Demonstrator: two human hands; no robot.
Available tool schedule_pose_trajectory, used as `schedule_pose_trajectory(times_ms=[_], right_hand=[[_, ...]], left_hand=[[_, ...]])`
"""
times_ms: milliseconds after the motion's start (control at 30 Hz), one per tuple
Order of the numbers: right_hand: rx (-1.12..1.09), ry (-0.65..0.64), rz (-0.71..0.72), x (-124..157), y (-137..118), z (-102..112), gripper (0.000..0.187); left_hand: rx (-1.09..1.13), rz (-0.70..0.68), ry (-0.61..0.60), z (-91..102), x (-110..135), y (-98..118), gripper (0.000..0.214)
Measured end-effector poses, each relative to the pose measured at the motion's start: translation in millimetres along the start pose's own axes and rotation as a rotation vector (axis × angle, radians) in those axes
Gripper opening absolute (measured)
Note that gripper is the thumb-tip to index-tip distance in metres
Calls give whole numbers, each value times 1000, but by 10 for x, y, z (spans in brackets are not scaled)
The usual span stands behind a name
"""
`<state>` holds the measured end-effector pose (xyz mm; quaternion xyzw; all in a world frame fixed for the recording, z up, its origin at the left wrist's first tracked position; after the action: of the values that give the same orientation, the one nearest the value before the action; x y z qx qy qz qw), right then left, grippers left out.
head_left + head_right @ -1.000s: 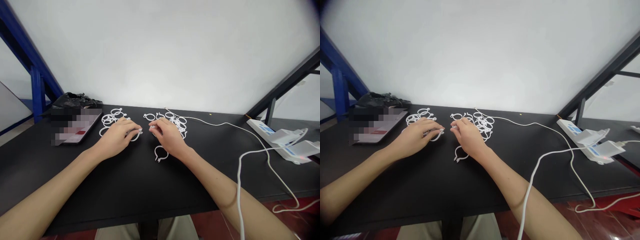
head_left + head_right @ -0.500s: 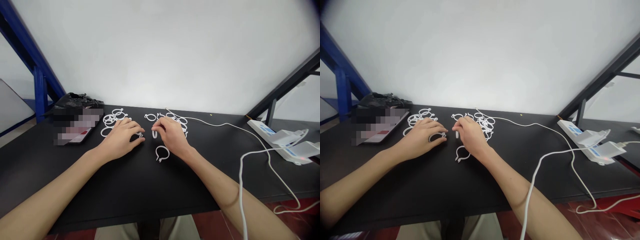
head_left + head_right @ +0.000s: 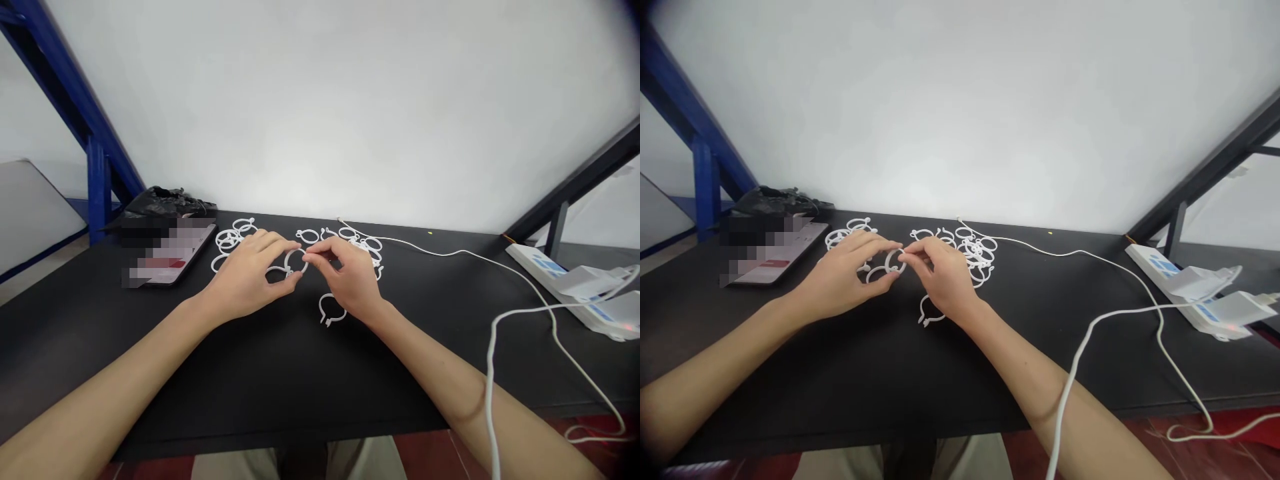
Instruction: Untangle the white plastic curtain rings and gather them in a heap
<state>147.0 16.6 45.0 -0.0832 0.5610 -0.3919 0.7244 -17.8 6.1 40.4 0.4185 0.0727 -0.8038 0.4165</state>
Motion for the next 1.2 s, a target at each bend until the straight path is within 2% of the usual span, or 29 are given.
schedule_pose_trajectory(times_ms=[133, 233, 300, 433, 500, 600, 733, 867, 1033, 1133, 1200], right_hand=[[-18, -54, -84, 16, 65, -48, 11], [-35, -96, -120, 35, 126, -89, 20], [-7, -181, -44, 56, 125, -124, 30], [83, -434, 207, 137, 46, -204, 28], [135, -521, 238, 167, 32, -232, 27], [218, -581, 199, 175, 55, -253, 22], [277, -575, 148, 155, 96, -244, 11], [264, -557, 132, 159, 123, -232, 12], [133, -390, 51, 122, 154, -193, 19], [98, -280, 82, 82, 118, -161, 13], [83, -241, 110, 67, 83, -148, 10]], left_hand=[[-53, -51, 11, -10, -6, -8, 31], [-125, -11, 41, 2, -12, -138, 33], [-200, 59, 69, 28, -7, -303, 37], [-322, 168, 63, 57, 26, -625, 44], [-337, 182, 35, 36, 38, -701, 45], [-362, 180, -28, -32, 51, -723, 44], [-403, 162, -89, -96, 75, -731, 43], [-381, 153, -56, -38, 76, -706, 38], [-161, 95, -48, 17, 30, -396, 40], [-67, 7, -94, -31, 27, -199, 47], [-51, -16, -114, -70, 36, -151, 44]])
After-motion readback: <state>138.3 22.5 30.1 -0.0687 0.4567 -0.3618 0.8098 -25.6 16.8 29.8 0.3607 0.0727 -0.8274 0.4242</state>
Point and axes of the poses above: each hand's wrist, its own x-axis away from the middle knuckle, its own z-axis out of the back of the hand, y = z × x, the point moved 4 cm from there along -x, towards the middle knuckle, and after that the axes turned 13 degrees about y, right-handed, at the moved point
